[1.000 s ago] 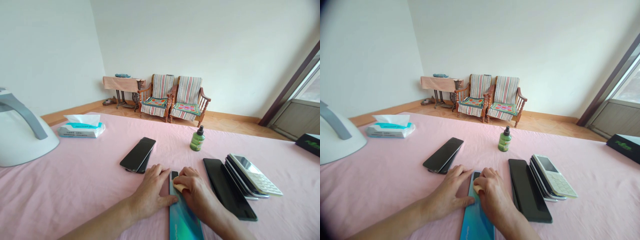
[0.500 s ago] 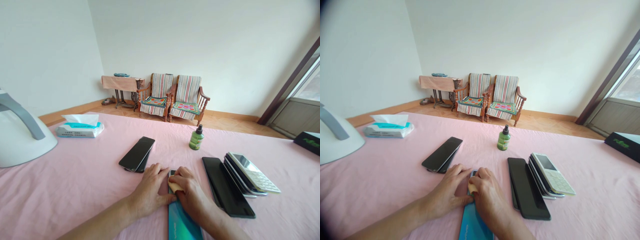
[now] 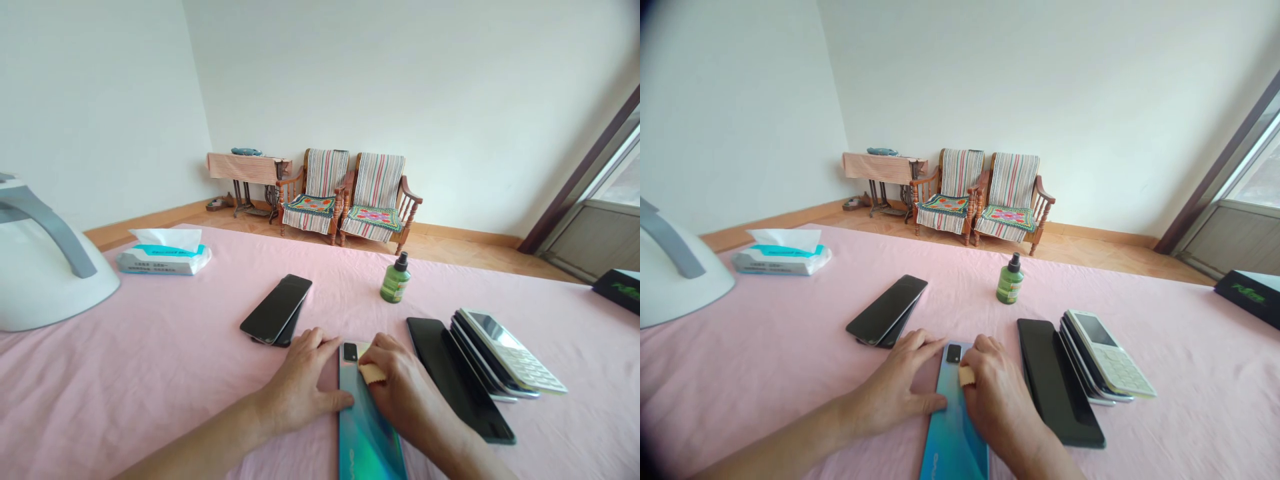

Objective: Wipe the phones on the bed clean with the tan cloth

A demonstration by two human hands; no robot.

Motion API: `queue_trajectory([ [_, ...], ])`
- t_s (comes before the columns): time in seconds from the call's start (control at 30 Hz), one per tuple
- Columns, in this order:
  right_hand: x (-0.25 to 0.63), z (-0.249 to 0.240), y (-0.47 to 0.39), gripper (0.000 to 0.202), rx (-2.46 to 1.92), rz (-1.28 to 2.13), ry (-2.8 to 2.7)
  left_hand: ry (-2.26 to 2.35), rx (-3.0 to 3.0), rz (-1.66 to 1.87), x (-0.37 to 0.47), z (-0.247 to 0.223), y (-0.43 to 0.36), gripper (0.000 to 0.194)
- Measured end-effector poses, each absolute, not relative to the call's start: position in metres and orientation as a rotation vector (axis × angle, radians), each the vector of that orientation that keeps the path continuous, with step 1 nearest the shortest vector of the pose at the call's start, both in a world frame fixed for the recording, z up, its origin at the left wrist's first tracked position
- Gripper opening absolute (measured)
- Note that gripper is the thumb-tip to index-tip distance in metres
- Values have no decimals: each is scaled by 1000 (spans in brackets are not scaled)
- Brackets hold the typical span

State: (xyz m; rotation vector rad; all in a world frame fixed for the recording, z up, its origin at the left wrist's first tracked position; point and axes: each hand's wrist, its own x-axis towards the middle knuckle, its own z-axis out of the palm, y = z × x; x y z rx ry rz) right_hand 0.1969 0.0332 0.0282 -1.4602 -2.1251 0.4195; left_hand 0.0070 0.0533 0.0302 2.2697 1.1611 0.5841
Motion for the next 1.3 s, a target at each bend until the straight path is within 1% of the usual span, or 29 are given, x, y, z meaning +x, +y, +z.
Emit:
queue_trajectory([
  [0.07, 201, 30, 34, 28, -1476, 410, -2094, 1159, 2240, 567, 7, 31, 54, 68],
  [0.23, 198, 22, 32, 35, -1279, 490, -2070, 1160, 2206, 601, 5, 31, 55, 70],
  [0.33, 192, 18, 30, 36, -1229, 520, -2103, 1174, 2207, 596, 5, 30, 54, 68],
  [0.43, 189, 17, 32, 34, -1235, 525, -2132, 1178, 2219, 601, 6, 30, 54, 65],
  [0.6, 186, 15, 43, 44, -1314, 467, -2169, 1173, 2230, 601, 6, 29, 55, 66],
  [0.7, 186, 16, 47, 41, -1325, 427, -2190, 1181, 2221, 605, 6, 29, 55, 67],
  [0.83, 187, 19, 44, 36, -1319, 460, -2219, 1207, 2192, 616, 7, 30, 55, 68],
  [1.17, 187, 15, 51, 36, -1251, 446, -2188, 1237, 2148, 655, 7, 28, 55, 67],
  [1.3, 187, 13, 51, 32, -1266, 420, -2172, 1231, 2167, 632, 7, 29, 55, 66],
])
